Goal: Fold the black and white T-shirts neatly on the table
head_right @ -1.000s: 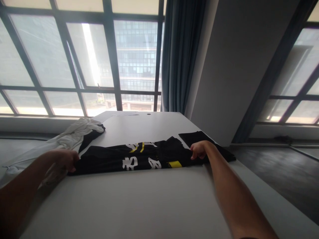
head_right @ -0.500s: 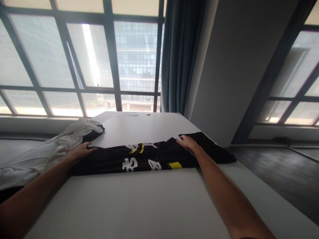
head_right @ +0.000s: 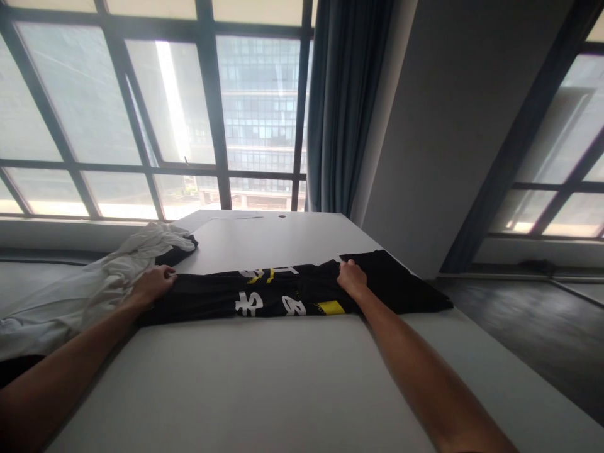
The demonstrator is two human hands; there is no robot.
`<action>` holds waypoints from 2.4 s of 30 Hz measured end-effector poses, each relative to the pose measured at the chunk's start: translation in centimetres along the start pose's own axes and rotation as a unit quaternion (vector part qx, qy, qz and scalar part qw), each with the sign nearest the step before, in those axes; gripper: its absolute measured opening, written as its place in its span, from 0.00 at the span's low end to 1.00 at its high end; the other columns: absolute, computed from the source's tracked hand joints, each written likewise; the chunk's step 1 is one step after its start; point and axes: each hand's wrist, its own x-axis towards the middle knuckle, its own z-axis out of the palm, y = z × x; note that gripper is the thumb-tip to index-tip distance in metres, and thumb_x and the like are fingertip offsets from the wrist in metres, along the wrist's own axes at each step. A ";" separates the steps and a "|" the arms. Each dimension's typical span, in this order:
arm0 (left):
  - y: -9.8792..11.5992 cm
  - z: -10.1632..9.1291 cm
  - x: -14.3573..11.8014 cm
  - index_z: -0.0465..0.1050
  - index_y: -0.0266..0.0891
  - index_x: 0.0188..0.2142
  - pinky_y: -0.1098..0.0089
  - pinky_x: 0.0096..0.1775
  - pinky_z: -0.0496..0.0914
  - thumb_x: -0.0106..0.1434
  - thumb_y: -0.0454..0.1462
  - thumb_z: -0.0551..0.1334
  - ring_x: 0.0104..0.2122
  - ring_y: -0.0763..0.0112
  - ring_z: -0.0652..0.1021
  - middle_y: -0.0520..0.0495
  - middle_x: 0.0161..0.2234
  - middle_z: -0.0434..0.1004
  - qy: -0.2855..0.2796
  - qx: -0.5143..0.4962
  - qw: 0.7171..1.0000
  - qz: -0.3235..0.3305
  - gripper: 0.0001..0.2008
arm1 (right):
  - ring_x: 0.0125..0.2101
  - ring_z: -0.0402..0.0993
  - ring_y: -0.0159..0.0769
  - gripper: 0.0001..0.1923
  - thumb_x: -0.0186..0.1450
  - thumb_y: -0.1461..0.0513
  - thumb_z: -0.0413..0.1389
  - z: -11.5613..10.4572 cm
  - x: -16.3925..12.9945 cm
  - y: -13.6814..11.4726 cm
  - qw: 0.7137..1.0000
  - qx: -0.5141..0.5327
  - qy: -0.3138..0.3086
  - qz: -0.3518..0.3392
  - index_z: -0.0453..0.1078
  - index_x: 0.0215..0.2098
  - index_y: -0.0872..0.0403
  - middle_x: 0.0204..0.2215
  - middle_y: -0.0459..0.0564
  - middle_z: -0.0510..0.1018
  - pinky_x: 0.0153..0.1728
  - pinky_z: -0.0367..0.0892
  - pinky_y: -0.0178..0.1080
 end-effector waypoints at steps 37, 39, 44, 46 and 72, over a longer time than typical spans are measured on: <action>1.3 2.0 -0.1 0.77 0.48 0.56 0.61 0.54 0.67 0.68 0.48 0.49 0.57 0.54 0.71 0.45 0.55 0.75 -0.050 0.064 0.989 0.122 0.24 | 0.51 0.75 0.47 0.18 0.60 0.61 0.64 0.9 5.9 -3.6 0.976 0.003 -0.179 -0.125 0.77 0.48 0.54 0.49 0.58 0.79 0.53 0.68 0.42; 1.3 1.7 0.1 0.80 0.47 0.52 0.63 0.52 0.68 0.66 0.47 0.52 0.53 0.55 0.75 0.44 0.51 0.77 -0.053 0.041 0.990 0.124 0.23 | 0.45 0.78 0.46 0.14 0.53 0.65 0.68 0.0 7.6 -4.7 0.968 -0.013 -0.230 -0.102 0.80 0.39 0.53 0.39 0.54 0.82 0.48 0.71 0.41; 1.7 0.7 0.1 0.83 0.42 0.45 0.66 0.48 0.70 0.61 0.46 0.57 0.42 0.60 0.79 0.44 0.43 0.81 -0.085 -0.025 0.988 0.124 0.21 | 0.48 0.77 0.51 0.18 0.53 0.67 0.66 -1.3 10.9 -10.6 0.977 -0.134 -0.135 -0.093 0.79 0.44 0.56 0.43 0.60 0.81 0.48 0.71 0.45; 2.2 -0.1 -0.4 0.82 0.41 0.45 0.66 0.45 0.70 0.59 0.47 0.58 0.38 0.60 0.79 0.45 0.39 0.82 -0.133 -0.048 0.983 0.114 0.21 | 0.55 0.72 0.52 0.24 0.59 0.67 0.62 -1.3 11.5 -13.4 0.984 -0.130 -0.047 -0.114 0.73 0.55 0.58 0.55 0.66 0.74 0.53 0.67 0.46; 9.7 -2.2 -6.6 0.73 0.39 0.60 0.71 0.30 0.67 0.60 0.49 0.61 0.26 0.69 0.72 0.50 0.28 0.78 -0.378 -0.166 0.887 0.207 0.31 | 0.39 0.76 0.37 0.10 0.61 0.72 0.58 0.8 -5.6 -14.6 0.860 0.139 -0.053 -0.488 0.79 0.35 0.54 0.41 0.51 0.80 0.43 0.68 0.37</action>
